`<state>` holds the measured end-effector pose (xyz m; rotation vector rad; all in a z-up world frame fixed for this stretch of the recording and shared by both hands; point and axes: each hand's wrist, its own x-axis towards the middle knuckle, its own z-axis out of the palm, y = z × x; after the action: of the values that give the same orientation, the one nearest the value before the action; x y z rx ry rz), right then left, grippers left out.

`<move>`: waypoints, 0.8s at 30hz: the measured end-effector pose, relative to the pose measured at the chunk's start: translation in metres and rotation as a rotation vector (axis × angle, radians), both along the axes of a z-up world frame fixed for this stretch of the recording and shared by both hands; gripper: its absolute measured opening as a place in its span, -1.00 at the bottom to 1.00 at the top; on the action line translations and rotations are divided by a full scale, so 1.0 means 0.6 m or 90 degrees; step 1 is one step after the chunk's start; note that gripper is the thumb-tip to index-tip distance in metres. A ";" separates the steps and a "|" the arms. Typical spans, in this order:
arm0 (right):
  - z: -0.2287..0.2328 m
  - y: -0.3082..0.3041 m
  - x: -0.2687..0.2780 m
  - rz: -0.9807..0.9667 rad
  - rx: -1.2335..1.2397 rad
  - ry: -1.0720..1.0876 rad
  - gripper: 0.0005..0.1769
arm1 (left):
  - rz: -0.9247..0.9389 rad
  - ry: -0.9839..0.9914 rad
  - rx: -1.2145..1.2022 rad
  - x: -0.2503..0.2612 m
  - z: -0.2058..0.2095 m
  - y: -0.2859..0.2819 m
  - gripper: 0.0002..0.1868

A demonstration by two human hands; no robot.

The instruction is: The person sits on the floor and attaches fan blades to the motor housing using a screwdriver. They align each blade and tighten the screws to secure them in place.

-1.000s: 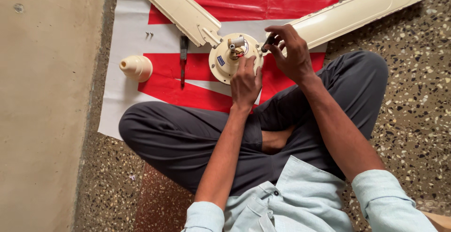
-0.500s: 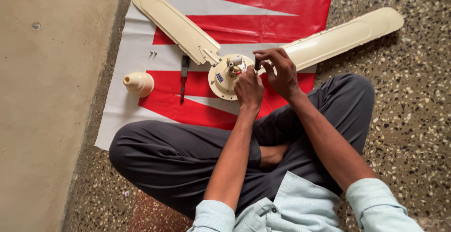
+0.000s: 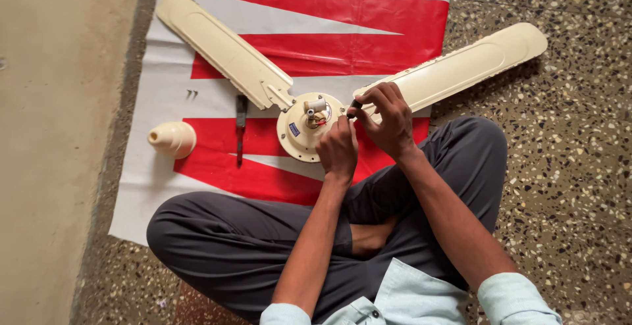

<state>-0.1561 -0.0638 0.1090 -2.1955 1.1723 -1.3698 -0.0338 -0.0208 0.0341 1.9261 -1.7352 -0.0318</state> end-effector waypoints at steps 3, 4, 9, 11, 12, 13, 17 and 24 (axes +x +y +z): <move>0.004 0.001 0.005 -0.002 -0.023 -0.003 -0.80 | 0.008 -0.002 0.023 -0.001 0.007 -0.003 -0.85; 0.005 0.000 0.007 0.007 -0.019 -0.009 -0.82 | 0.010 0.010 0.026 -0.001 0.010 -0.004 -0.84; -0.008 -0.009 0.023 0.004 -0.025 -0.018 -0.84 | 0.021 0.053 0.014 -0.002 0.013 -0.006 -0.87; -0.018 -0.015 0.028 -0.013 -0.041 -0.005 -0.84 | 0.020 0.069 0.018 -0.003 0.010 -0.006 -0.87; -0.021 -0.015 0.029 -0.015 -0.030 -0.006 -0.81 | 0.020 0.076 0.018 -0.003 0.010 -0.006 -0.87; -0.023 -0.018 0.028 -0.018 -0.025 -0.007 -0.79 | 0.021 0.074 0.034 -0.003 0.010 -0.008 -0.87; -0.026 -0.015 0.024 0.023 0.009 -0.020 -0.68 | 0.020 0.082 0.085 -0.001 0.015 -0.017 -0.87; -0.011 -0.001 0.016 0.053 0.100 -0.044 -0.60 | -0.055 0.090 0.186 0.020 0.029 -0.051 -0.82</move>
<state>-0.1465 -0.0644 0.1025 -2.0480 1.1115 -1.2633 -0.0220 -0.0515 0.0518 1.9930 -1.7960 -0.4652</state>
